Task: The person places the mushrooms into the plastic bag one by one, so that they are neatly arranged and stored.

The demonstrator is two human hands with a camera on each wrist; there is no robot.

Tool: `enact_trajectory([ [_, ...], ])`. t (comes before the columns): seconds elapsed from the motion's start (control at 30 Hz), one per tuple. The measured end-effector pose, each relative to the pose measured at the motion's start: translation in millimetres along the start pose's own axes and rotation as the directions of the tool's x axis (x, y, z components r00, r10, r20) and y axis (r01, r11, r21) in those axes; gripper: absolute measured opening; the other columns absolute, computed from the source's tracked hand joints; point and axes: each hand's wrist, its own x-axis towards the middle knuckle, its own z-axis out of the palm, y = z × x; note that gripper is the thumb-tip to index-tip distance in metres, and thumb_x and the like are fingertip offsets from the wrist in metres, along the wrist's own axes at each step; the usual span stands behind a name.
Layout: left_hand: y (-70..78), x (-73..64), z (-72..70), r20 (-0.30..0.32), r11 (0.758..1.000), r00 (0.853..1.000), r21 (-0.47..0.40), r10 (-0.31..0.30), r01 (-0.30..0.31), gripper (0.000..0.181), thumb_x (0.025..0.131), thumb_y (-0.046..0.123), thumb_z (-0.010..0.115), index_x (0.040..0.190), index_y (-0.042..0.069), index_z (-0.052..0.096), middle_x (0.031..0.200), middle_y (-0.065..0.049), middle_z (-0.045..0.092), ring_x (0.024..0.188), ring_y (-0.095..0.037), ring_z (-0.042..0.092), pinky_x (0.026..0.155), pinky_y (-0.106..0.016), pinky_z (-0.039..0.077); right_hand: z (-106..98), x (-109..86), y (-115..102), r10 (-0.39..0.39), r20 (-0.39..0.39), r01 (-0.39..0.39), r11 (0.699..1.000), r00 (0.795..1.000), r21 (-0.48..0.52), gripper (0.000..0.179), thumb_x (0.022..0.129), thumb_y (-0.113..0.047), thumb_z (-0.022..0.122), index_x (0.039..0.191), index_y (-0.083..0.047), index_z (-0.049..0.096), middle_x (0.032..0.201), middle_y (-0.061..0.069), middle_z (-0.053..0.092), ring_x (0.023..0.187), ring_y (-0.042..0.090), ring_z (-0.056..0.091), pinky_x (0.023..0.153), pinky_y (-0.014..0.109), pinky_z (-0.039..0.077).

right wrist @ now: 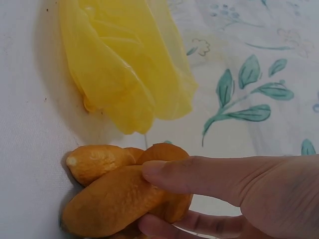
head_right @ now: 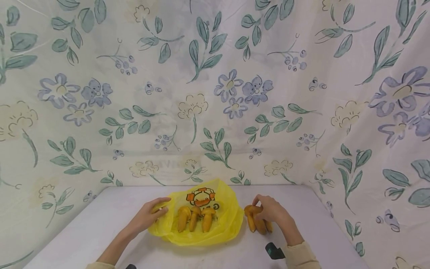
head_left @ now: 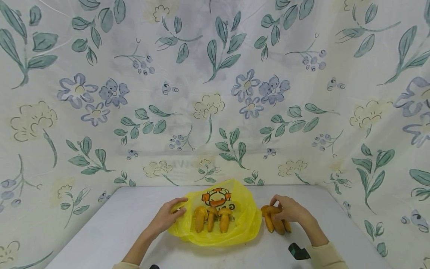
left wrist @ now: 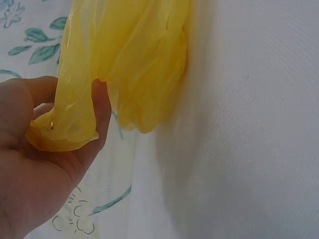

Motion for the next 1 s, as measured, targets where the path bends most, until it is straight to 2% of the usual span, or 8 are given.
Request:
enact_trajectory([
  [1.0,0.5,-0.2,-0.7,0.004,1.000,1.000,-0.007,-0.004,0.004,0.037,0.097,0.015,0.061,0.133,0.011,0.060,0.143,-0.018,0.053,0.135,-0.039,0.046,0.112,-0.058,0.037,-2.8,-2.4,2.3,0.014,0.008,-0.015,0.999,1.000,0.049,0.027,0.085,-0.007,0.072,0.109,-0.008,0.060,0.091,0.008,0.063,0.073,0.019,0.057,0.066,0.032,0.055],
])
